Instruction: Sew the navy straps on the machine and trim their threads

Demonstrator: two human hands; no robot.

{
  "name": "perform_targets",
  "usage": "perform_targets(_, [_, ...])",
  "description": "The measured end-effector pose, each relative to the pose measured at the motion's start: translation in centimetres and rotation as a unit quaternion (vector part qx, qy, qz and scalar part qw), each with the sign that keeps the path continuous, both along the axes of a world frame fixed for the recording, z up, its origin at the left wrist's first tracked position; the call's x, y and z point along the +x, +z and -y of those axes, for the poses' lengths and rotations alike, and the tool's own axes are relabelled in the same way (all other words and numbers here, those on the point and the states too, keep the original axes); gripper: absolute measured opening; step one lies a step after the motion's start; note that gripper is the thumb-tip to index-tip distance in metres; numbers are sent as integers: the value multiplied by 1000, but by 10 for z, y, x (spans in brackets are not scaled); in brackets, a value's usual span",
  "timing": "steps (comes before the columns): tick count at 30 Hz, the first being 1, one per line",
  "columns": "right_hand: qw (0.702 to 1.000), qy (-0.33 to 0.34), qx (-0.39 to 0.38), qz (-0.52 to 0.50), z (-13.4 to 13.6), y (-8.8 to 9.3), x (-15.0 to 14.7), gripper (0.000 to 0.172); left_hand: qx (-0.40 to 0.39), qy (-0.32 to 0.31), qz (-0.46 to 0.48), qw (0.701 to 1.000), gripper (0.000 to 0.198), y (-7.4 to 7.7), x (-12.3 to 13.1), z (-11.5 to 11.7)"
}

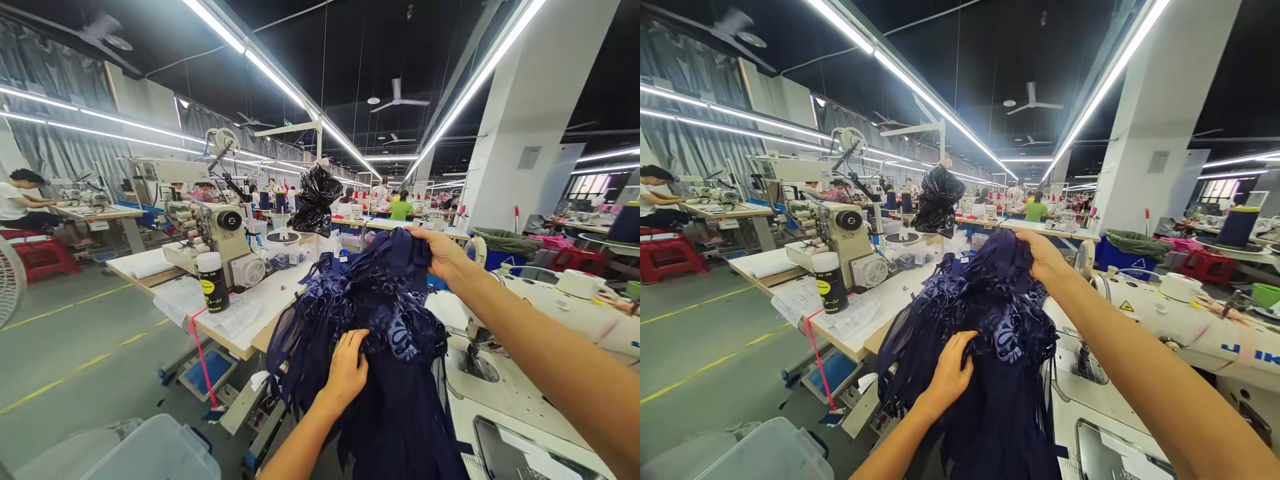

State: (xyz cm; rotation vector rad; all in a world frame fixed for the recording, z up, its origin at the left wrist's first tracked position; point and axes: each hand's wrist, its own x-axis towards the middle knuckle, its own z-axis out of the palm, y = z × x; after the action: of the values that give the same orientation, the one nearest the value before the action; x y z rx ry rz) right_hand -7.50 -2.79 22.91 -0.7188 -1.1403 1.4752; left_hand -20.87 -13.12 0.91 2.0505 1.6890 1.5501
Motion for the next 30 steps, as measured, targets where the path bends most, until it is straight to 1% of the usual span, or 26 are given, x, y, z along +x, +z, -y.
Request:
perform_targets(4, [999,-35,2,-18,-20,0,-3,19,-9,-13,-3,1000,53,-5,-1,5])
perform_targets(7, [997,-75,3,-27,-38,-1,-4,16,1,-18,0,1000,46,-2,-1,7])
perform_targets(9, [995,-96,5,-36,-48,-3,-4,14,33,-9,14,999,40,6,-5,4])
perform_targets(11, [994,-102,7,-44,-55,-4,-5,13,72,11,13,997,35,22,-12,-5])
perform_targets(12, [993,-102,7,-49,-57,-5,-6,13,79,19,-5,997,35,32,-17,-13])
perform_targets(13, [993,-103,4,-55,-58,-6,-7,13,69,24,-40,997,36,42,-22,-21])
perform_targets(14, [993,-105,0,-62,-59,-6,-9,13,36,23,-88,995,38,53,-27,-31])
perform_targets(16, [991,-110,-7,-73,-59,-6,-12,13,-77,-3,-184,980,46,70,-33,-53])
perform_targets(18, [991,-115,-3,-73,-60,-6,-14,12,-158,-18,-226,961,49,78,-35,-71])
perform_targets(19, [991,-116,2,-72,-60,-6,-14,12,-174,-17,-227,958,44,79,-34,-79])
perform_targets(21, [991,-115,10,-72,-61,-7,-15,13,-173,-14,-209,963,31,76,-34,-88])
perform_targets(24, [990,-112,14,-79,-64,-9,-14,15,-150,-19,-152,977,21,69,-41,-87])
perform_targets(27, [989,-116,8,-88,-65,-11,-12,16,-111,-14,-63,992,12,71,-58,-75])
perform_targets(29, [989,-119,3,-93,-65,-11,-11,17,-83,-2,-3,997,18,77,-70,-62])
perform_targets(30, [988,-119,1,-95,-64,-11,-11,18,-64,-2,42,997,20,81,-74,-54])
